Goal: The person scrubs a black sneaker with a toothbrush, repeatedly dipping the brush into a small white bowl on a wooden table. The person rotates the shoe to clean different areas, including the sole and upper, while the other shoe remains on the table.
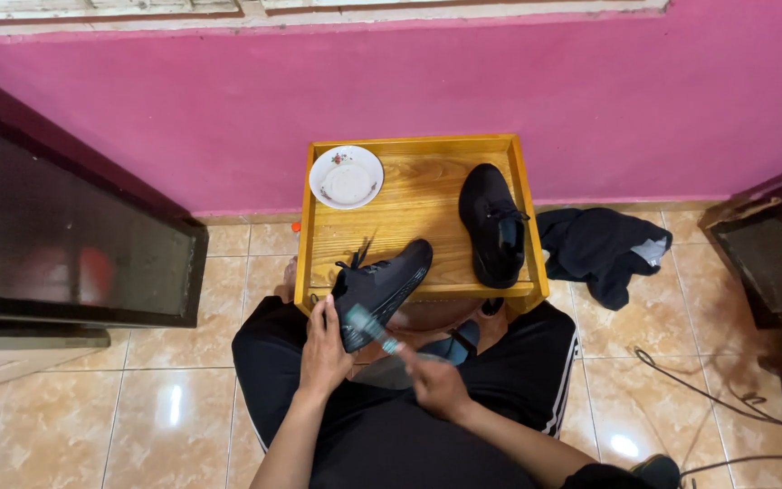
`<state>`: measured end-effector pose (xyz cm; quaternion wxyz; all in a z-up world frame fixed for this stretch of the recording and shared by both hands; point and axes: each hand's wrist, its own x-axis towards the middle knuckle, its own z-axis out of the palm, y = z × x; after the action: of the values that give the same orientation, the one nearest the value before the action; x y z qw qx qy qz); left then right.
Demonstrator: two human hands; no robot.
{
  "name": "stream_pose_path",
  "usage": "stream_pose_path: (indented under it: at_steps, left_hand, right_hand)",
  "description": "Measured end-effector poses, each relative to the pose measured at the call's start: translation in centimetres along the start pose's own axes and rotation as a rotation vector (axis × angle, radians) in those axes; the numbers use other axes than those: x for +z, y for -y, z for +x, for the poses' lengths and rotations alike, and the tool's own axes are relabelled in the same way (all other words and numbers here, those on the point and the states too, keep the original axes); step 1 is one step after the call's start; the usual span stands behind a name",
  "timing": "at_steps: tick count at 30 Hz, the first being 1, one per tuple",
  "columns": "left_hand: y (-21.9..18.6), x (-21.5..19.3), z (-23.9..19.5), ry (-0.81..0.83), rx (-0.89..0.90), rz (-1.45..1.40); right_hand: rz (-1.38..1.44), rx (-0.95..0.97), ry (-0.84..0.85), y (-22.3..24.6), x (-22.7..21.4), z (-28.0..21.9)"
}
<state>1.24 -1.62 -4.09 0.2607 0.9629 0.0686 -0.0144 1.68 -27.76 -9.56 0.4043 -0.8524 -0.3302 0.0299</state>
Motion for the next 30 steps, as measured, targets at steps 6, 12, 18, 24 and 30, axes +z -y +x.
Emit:
stream_pose_path:
  at_steps: [6, 12, 18, 24, 30]
  left_hand:
    - [0.3, 0.4, -0.2, 0.008, -0.03, 0.001]
    - [-0.8, -1.0, -0.2, -0.043, -0.031, -0.02]
    - [-1.2, -1.7, 0.0, -0.053, -0.015, -0.008]
    - [-1.3, -2.6, 0.4, -0.059, -0.002, -0.015]
    - [-0.3, -2.5, 0.9, -0.006, 0.008, 0.054]
  right_hand:
    - [-0.037, 0.326, -0.073, -1.5, -0.6, 1.4]
    - [-0.128, 0.159, -0.202, -0.3, -2.4, 2.6]
    - [-0.071, 0.141, -0.002, -2.0, -2.2, 1.6]
    - [-0.464, 0.414, -0.351, -2.4, -6.2, 5.6]
    - [-0.009, 0.216, -0.067, -1.9, -2.9, 2.7]
